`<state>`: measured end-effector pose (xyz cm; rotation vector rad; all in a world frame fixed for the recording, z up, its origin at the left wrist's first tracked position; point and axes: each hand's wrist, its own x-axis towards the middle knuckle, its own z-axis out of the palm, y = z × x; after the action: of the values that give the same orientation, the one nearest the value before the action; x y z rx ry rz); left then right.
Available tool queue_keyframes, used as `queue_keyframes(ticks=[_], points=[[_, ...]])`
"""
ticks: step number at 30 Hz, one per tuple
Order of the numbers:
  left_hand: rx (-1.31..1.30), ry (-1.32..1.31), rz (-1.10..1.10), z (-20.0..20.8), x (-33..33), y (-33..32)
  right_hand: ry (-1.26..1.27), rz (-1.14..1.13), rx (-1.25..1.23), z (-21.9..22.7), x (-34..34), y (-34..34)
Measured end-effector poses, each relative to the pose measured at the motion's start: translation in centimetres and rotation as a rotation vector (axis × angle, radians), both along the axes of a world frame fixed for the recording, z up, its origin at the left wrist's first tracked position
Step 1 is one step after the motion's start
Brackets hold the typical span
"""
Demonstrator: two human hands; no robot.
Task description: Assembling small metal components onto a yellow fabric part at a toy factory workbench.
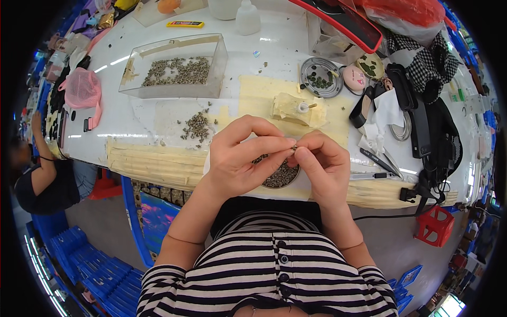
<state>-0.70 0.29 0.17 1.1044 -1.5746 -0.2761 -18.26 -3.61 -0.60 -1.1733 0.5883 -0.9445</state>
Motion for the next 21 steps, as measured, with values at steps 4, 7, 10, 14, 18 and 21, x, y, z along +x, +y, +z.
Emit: queue_keyframes(ticks=[4, 7, 10, 14, 18, 21], points=[[-0.008, 0.011, -0.013, -0.11, -0.01, 0.03, 0.004, -0.030, -0.004, 0.25, 0.04, 0.08], [-0.006, 0.006, -0.025, -0.17, -0.04, -0.05, -0.006, -0.039, 0.004, 0.25, -0.04, 0.01], [-0.001, -0.005, -0.029, -0.06, -0.03, -0.02, 0.041, -0.088, -0.041, 0.34, 0.26, 0.12], [-0.018, -0.021, -0.014, -0.19, -0.09, -0.06, 0.124, -0.141, -0.140, -0.30, 0.36, 0.01], [-0.011, -0.031, -0.011, -0.12, -0.12, -0.16, 0.169, -0.230, -0.282, 0.00, 0.71, -0.04], [0.012, -0.003, -0.003, -0.23, -0.11, -0.03, 0.211, -0.272, -0.403, 0.17, 0.88, -0.29]])
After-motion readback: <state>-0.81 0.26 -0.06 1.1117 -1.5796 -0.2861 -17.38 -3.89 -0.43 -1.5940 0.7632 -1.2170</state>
